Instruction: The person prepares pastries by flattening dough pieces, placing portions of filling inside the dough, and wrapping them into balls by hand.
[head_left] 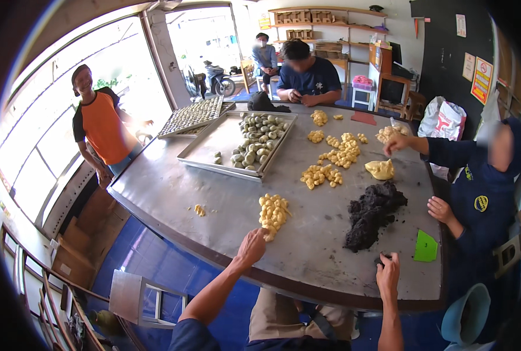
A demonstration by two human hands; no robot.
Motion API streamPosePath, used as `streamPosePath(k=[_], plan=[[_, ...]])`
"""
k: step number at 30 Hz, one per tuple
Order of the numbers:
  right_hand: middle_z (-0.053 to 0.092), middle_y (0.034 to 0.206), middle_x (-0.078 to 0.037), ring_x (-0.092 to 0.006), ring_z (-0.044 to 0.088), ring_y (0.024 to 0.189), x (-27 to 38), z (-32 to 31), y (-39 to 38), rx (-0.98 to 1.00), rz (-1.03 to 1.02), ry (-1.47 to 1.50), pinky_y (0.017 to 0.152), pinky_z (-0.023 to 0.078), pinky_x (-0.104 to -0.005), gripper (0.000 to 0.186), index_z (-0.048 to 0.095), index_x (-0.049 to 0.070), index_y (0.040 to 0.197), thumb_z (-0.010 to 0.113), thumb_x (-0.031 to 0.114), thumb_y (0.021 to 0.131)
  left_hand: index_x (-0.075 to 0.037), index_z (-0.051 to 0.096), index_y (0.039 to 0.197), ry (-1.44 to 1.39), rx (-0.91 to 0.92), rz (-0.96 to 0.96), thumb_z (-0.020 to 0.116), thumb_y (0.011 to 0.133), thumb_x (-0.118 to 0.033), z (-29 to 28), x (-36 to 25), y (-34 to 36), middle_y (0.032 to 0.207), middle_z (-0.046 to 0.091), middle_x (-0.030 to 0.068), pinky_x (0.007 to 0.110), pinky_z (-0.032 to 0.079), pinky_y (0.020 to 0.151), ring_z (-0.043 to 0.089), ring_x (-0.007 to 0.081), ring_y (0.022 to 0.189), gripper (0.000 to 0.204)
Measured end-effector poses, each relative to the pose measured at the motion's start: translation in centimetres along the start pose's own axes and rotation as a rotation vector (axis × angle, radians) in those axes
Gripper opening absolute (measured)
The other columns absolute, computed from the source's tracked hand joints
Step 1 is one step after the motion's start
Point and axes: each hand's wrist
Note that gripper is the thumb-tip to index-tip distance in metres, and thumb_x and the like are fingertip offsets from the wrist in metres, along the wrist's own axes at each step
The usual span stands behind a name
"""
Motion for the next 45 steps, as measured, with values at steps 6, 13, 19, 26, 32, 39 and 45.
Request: streamPosePath(k=[6,13,19,26,32,39,45], plan=[[0.061,0.131,-0.026,-0.0443,0.058,0.118,-0.7,1.5,-2.4,-0.075,-0.06,-0.009,0.104,0.048,-0.0455,0.036,0.067,-0.005,0.127,0.063,-0.002,0.091,0.0,0.063,0.118,-0.081,-0.123,0.045,0.054,0.086,0.0,0.0,-5.9,-1.9,0.123,0.059,0.0223,0.047,0.047,0.1,0.057,0.0409,0.116,0.032],[0.06,0.117,-0.023,-0.0409,0.058,0.113,0.9,-2.7,-4.9,0.05,-0.11,0.011,0.097,0.049,-0.0461,0.034,0.071,-0.004,0.119,0.066,-0.006,0.085,-0.003,0.067,0.11,0.137,-0.055,0.464,0.067,0.093,-0.026,5.9,-6.5,-4.0,0.104,0.07,0.0158,0.044,0.05,0.1,0.066,0.0337,0.11,0.028],[0.056,0.125,-0.023,-0.0406,0.057,0.114,2.1,-2.1,-1.5,0.077,-0.025,0.022,0.097,0.049,-0.0455,0.037,0.068,-0.004,0.124,0.067,-0.005,0.087,-0.004,0.065,0.11,0.381,-0.003,0.297,0.064,0.095,-0.034,5.1,-10.3,2.1,0.122,0.064,0.0181,0.052,0.037,0.114,0.054,0.0344,0.129,0.033],[0.049,0.14,-0.023,-0.0395,0.05,0.126,1.2,1.3,-0.3,0.024,-0.028,-0.106,0.105,0.044,-0.0436,0.05,0.054,-0.005,0.14,0.065,-0.002,0.091,-0.001,0.055,0.117,0.199,-0.127,0.444,0.063,0.089,-0.034,8.0,-6.9,4.3,0.142,0.043,0.0232,0.063,0.017,0.122,0.035,0.0397,0.142,0.044],[0.053,0.142,-0.021,-0.0375,0.047,0.13,1.7,3.9,-1.9,-0.085,-0.16,-0.329,0.109,0.042,-0.0436,0.054,0.058,-0.001,0.139,0.059,-0.012,0.086,0.0,0.053,0.112,0.235,-0.03,0.719,0.057,0.09,-0.037,9.0,-8.1,5.1,0.135,0.048,0.0216,0.063,0.018,0.12,0.04,0.0362,0.138,0.043],[0.059,0.129,-0.025,-0.0398,0.055,0.114,2.2,-1.7,-1.2,0.123,0.0,0.065,0.101,0.046,-0.0462,0.035,0.069,-0.005,0.122,0.067,-0.003,0.087,-0.007,0.06,0.107,0.422,-0.108,0.51,0.063,0.091,-0.032,9.7,-7.8,2.0,0.105,0.054,0.009,0.054,0.032,0.103,0.054,0.0254,0.108,0.03],[0.05,0.138,-0.027,-0.0424,0.05,0.124,1.2,-1.8,-3.6,0.158,-0.084,-0.028,0.105,0.043,-0.0469,0.048,0.059,-0.005,0.135,0.069,0.002,0.089,-0.008,0.061,0.11,0.446,-0.191,0.367,0.063,0.088,-0.024,7.6,-8.1,-2.6,0.108,0.055,0.01,0.053,0.032,0.1,0.053,0.0273,0.111,0.027]])
Point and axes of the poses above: each hand's wrist, its own y-axis towards the middle knuckle, its own z-axis out of the palm, x = y × z
